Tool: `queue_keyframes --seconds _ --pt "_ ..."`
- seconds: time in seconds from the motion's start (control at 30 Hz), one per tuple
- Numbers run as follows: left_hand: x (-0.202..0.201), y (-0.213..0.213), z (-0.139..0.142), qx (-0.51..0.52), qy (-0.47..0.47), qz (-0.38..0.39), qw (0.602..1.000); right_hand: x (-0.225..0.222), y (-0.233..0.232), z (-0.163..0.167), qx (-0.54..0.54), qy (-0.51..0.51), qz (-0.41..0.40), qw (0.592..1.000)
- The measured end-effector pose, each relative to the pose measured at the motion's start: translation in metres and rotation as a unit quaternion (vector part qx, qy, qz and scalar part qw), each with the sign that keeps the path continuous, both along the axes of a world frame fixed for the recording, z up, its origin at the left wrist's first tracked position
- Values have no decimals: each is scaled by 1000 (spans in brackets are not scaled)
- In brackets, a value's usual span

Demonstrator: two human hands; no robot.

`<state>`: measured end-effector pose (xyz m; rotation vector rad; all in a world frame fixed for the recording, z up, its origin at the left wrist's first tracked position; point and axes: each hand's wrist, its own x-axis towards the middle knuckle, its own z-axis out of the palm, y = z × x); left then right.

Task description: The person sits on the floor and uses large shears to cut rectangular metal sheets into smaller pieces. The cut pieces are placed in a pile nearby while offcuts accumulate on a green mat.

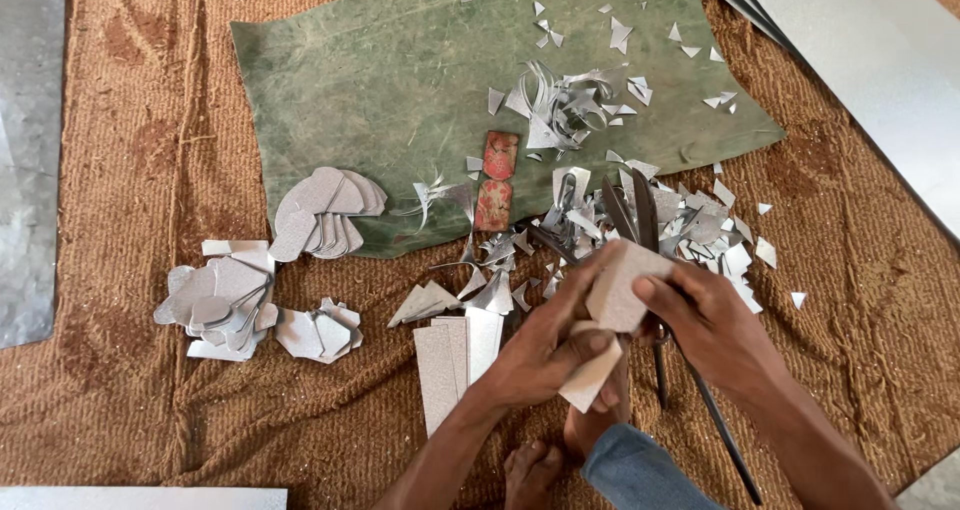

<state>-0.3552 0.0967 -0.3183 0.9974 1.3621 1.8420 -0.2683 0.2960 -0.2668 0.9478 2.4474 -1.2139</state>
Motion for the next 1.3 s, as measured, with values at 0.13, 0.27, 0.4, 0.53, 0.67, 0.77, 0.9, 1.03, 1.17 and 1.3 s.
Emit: queue_keyframes --seconds 0.13,0.27,0.4,0.53,0.67,0.77,0.9,1.03,1.17,1.3 --pt "-16 14 -11 0 29 37 999 51 11 -6 127 88 -1 988" --pt "-60 18 -23 -46 -150 52 986 97 -6 -47 172 -97 74 978" --pt "-68 27 -31 -11 -141 -23 990 110 -13 -87 122 -129 -72 981" --pt "-65 30 -37 -4 -159 -46 986 99 -13 -103 143 -69 -47 986" --pt "-63 28 -38 -16 -111 -20 994 98 -8 -102 82 -194 -64 975" --pt "-61 28 -35 -55 -55 1 997 103 -4 -99 -45 -92 -105 989" --pt "-61 30 -28 -92 -47 6 995 103 -1 -96 -81 -148 -146 975" --pt "-63 29 -24 -75 -38 1 996 95 -1 -91 -101 -157 -139 973" --pt "-65 31 -30 -101 -140 -38 984 92 0 -94 -75 -194 -133 969" --pt "-77 35 -38 -126 -131 -65 981 99 4 -117 -41 -113 -71 990"
